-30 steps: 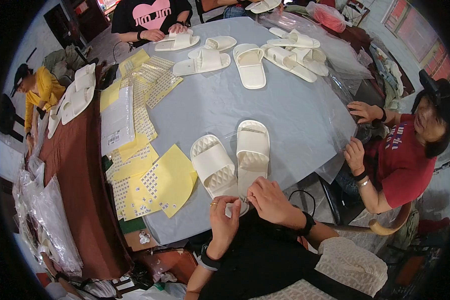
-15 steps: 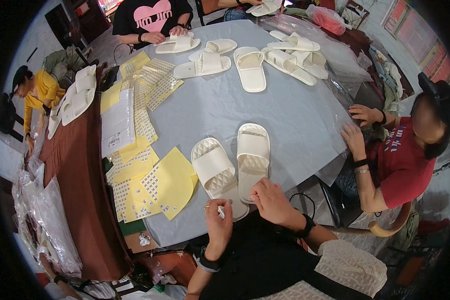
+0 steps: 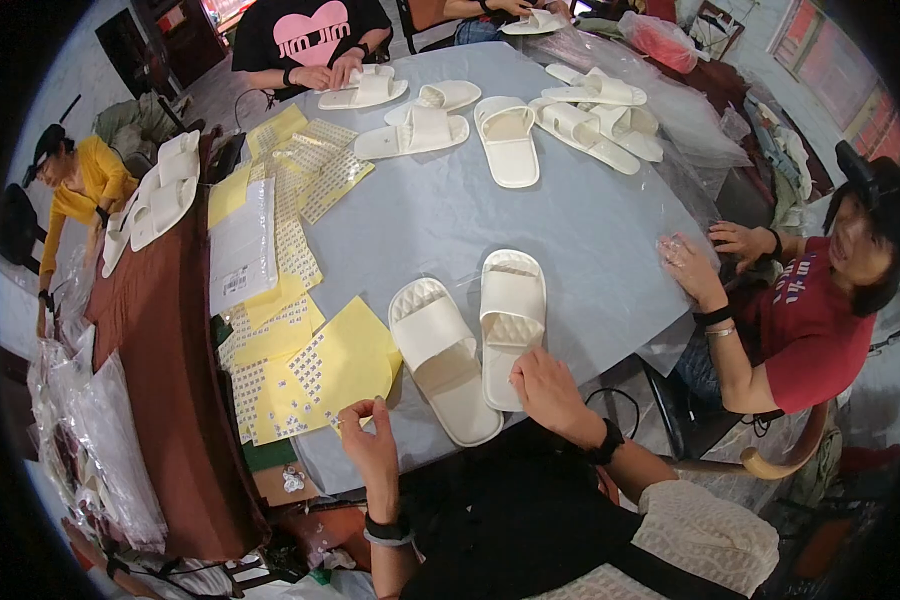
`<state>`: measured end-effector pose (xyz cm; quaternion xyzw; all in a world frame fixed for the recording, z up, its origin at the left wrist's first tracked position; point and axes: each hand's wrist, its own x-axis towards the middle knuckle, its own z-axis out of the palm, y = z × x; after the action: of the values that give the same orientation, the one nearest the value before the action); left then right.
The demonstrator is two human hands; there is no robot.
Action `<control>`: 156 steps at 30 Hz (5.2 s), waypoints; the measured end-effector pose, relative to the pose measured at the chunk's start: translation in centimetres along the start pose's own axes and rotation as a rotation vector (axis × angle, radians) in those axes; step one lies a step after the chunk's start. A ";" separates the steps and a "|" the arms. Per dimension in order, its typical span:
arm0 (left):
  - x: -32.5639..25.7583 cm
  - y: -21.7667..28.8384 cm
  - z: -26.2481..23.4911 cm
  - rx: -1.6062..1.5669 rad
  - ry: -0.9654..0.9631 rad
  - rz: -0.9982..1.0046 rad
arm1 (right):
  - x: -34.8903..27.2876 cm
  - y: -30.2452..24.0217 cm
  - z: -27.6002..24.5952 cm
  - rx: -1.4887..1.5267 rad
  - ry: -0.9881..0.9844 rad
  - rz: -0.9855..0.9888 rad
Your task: Sorting and organizing manufactured white slippers on a work table.
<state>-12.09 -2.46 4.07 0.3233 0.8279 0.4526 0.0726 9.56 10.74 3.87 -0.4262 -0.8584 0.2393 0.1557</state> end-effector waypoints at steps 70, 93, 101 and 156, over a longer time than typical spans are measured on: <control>-0.8 -5.4 -6.0 0.418 0.294 -0.044 | 7.4 4.8 -2.8 -0.049 0.077 -0.200; -1.2 -6.2 -6.2 -0.538 -0.122 -0.526 | 7.4 -8.6 2.7 0.070 -0.261 -0.685; 0.3 -7.4 -9.9 -0.564 0.015 -0.590 | 6.5 -9.9 4.3 0.182 -0.566 -0.709; -1.9 -4.1 1.2 0.207 0.109 0.277 | 41.6 5.6 4.4 1.100 -0.161 0.334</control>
<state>-12.04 -4.32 -0.18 0.4149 0.8204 0.3873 -0.0691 -13.36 45.95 -0.21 -0.3927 -0.5380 0.7032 0.2486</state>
